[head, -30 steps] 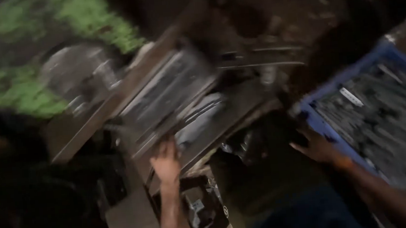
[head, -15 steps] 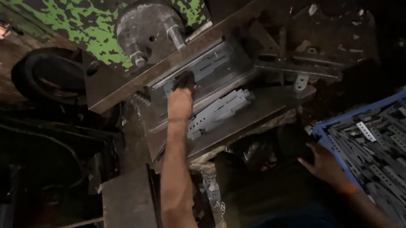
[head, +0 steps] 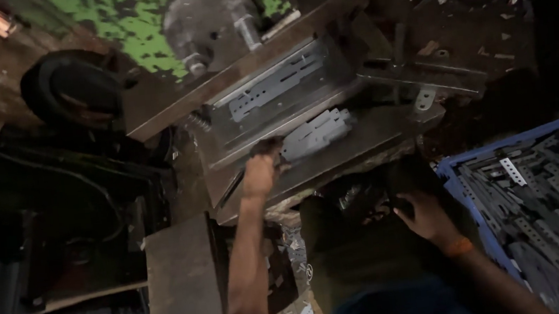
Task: Manually loading metal brackets into a stamping machine for processing and stacking them.
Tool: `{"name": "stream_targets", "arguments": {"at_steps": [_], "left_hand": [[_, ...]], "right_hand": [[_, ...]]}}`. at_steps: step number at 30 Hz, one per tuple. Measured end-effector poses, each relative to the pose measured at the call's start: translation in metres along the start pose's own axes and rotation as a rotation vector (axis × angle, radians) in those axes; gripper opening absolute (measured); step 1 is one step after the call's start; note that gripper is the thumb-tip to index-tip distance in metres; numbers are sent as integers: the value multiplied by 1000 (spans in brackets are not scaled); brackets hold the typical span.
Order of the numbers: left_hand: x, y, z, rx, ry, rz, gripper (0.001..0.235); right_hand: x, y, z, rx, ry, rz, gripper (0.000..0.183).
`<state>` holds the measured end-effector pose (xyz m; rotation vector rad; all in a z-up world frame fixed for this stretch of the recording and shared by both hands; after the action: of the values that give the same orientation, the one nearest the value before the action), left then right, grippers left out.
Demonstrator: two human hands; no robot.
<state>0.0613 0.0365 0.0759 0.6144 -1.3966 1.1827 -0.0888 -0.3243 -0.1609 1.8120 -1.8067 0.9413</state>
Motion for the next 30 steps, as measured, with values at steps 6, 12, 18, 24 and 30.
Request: {"name": "stream_targets", "arguments": {"at_steps": [6, 12, 18, 24, 30], "left_hand": [[12, -3, -4, -5, 126, 30, 42], [-55, 10, -41, 68, -194, 43, 20], [-44, 17, -28, -14, -117, 110, 19], [-57, 25, -25, 33, -65, 105, 35], [-1, 25, 12, -41, 12, 253, 44]], "right_hand": [[16, -1, -12, 94, 2, 112, 47], [26, -34, -23, 144, -49, 171, 47], [95, -128, -137, 260, -66, 200, 43], [107, -221, -252, 661, -4, 300, 42], [90, -273, -311, 840, 354, 380, 59]]}}
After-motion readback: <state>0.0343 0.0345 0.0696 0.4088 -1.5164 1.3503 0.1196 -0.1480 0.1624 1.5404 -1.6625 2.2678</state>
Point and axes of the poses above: each hand's wrist, its own y-axis away from the middle knuckle, its own x-axis out of the back of the hand, z = x × y, the point moved 4 cm from there along -y, towards the middle knuckle, and after that the axes turned 4 degrees about z, right-handed, at the moved point
